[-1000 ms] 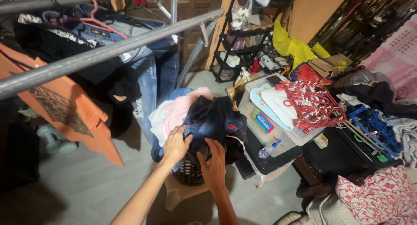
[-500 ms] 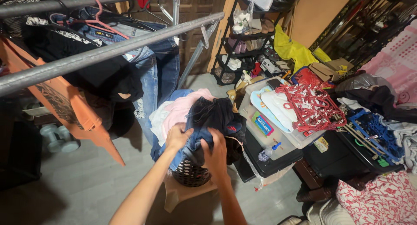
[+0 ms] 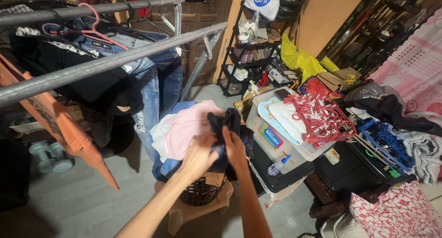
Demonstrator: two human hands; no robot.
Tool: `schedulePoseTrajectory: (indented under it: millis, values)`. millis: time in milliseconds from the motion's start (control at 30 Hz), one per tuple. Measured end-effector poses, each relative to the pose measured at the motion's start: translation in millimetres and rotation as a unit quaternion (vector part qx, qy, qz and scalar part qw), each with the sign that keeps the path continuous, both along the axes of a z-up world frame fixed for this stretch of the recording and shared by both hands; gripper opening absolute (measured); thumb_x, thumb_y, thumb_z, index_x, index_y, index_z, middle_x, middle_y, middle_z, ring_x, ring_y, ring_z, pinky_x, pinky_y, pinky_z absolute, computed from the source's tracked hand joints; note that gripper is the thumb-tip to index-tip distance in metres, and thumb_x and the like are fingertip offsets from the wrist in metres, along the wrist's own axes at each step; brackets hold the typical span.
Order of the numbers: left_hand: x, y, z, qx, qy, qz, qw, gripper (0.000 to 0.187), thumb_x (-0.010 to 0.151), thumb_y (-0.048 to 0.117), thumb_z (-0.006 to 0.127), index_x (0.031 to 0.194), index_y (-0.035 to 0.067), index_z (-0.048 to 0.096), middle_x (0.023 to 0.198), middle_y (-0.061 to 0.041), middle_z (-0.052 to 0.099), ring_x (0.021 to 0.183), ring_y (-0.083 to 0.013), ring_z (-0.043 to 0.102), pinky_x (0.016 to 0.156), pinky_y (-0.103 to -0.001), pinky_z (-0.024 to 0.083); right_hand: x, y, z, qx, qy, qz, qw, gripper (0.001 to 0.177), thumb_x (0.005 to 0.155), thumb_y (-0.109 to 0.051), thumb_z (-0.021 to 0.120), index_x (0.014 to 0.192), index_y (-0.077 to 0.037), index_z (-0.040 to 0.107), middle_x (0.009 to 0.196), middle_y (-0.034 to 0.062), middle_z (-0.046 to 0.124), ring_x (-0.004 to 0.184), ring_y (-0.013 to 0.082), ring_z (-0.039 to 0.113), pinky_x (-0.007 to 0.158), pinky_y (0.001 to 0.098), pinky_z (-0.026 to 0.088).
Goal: The person hangs several items of clothing onto a metal clothes rack using hangers. They pick up a black top, an orange t-shirt, denim shorts, pink shorts, and a pair of jeans from a basket, place each on a hanger, and hang them on the rack.
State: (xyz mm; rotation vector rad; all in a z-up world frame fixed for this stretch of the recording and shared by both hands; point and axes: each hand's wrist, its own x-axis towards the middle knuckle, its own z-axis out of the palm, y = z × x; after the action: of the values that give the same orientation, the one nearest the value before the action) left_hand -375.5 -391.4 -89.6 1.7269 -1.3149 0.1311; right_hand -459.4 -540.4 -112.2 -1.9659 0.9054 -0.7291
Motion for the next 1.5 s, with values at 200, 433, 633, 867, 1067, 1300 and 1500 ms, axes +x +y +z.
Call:
schedulePoseTrajectory:
  millis: [200, 433, 633, 867, 1067, 1300, 1500]
  values:
    - [-26, 36, 17, -0.046, -0.074, -0.084, 0.993, 0.017, 0.086, 0.019, 0.073, 0.1, 0.011, 0.07, 0.11, -0.01, 0.076, 0.105, -0.0286, 0.069, 0.095, -0.042, 0.046, -12, -13, 4, 0.045, -0.136, 0.103, 0.984, 0.027, 0.084, -0.004, 0.068, 0.111, -0.001, 0.07, 0.091, 0.0076, 0.07, 0.082, 0.0126, 0.062, 0.074, 0.0279, 0.051]
    - [28, 49, 60, 0.038, 0.385, 0.026, 0.922, 0.041, 0.096, 0.032, 0.058, 0.13, 0.01, 0.059, 0.098, -0.009, 0.076, 0.081, -0.0205, 0.074, 0.074, -0.032, 0.056, -38, 64, 63, 0.001, -0.262, 0.106, 0.959, 0.024, 0.091, 0.005, 0.062, 0.114, -0.002, 0.066, 0.089, 0.0006, 0.062, 0.08, 0.008, 0.054, 0.07, 0.0253, 0.044]
    - [50, 61, 89, -0.074, 0.423, -0.117, 0.896, 0.049, 0.084, 0.012, 0.077, 0.13, 0.0, 0.063, 0.111, -0.007, 0.073, 0.101, -0.0117, 0.068, 0.089, -0.026, 0.054, -36, 144, 103, -0.13, -0.255, 0.219, 0.933, 0.023, 0.085, -0.003, 0.074, 0.107, -0.003, 0.068, 0.095, 0.0084, 0.07, 0.089, 0.0178, 0.069, 0.082, 0.0309, 0.054]
    - [43, 118, 137, 0.025, 0.254, -0.082, 0.964, 0.061, 0.078, 0.003, 0.063, 0.139, 0.007, 0.057, 0.107, -0.011, 0.074, 0.094, -0.016, 0.068, 0.082, -0.032, 0.055, -36, 173, 102, -0.186, -0.208, 0.356, 0.892, 0.044, 0.076, -0.011, 0.086, 0.115, 0.0, 0.068, 0.106, 0.0137, 0.073, 0.1, 0.0258, 0.069, 0.091, 0.0359, 0.054]
    - [16, 168, 194, 0.063, 0.035, -0.056, 0.996, 0.037, 0.088, 0.009, 0.068, 0.124, 0.01, 0.064, 0.115, -0.013, 0.075, 0.109, -0.0335, 0.07, 0.089, -0.041, 0.054, -28, 134, 107, -0.127, -0.206, 0.185, 0.952, 0.034, 0.079, -0.012, 0.088, 0.108, -0.005, 0.071, 0.11, 0.0106, 0.072, 0.094, 0.0216, 0.074, 0.086, 0.033, 0.06]
    - [2, 212, 232, 0.041, -0.08, -0.03, 0.995, 0.029, 0.084, 0.01, 0.07, 0.113, 0.009, 0.068, 0.11, -0.011, 0.073, 0.107, -0.0345, 0.068, 0.086, -0.042, 0.052, -2, 111, 167, -0.247, -0.22, 0.474, 0.816, 0.072, 0.074, -0.034, 0.088, 0.133, -0.003, 0.059, 0.143, 0.0109, 0.058, 0.142, 0.0255, 0.048, 0.122, 0.0416, 0.034]
    - [-8, 261, 262, -0.019, -0.145, 0.02, 0.989, 0.028, 0.08, 0.001, 0.066, 0.108, 0.007, 0.07, 0.107, -0.01, 0.071, 0.107, -0.0316, 0.069, 0.092, -0.041, 0.053, 39, 119, 153, 0.106, -0.208, 0.674, 0.701, 0.071, 0.077, -0.04, 0.085, 0.133, -0.005, 0.06, 0.135, 0.0068, 0.06, 0.131, 0.0238, 0.054, 0.115, 0.0381, 0.039]
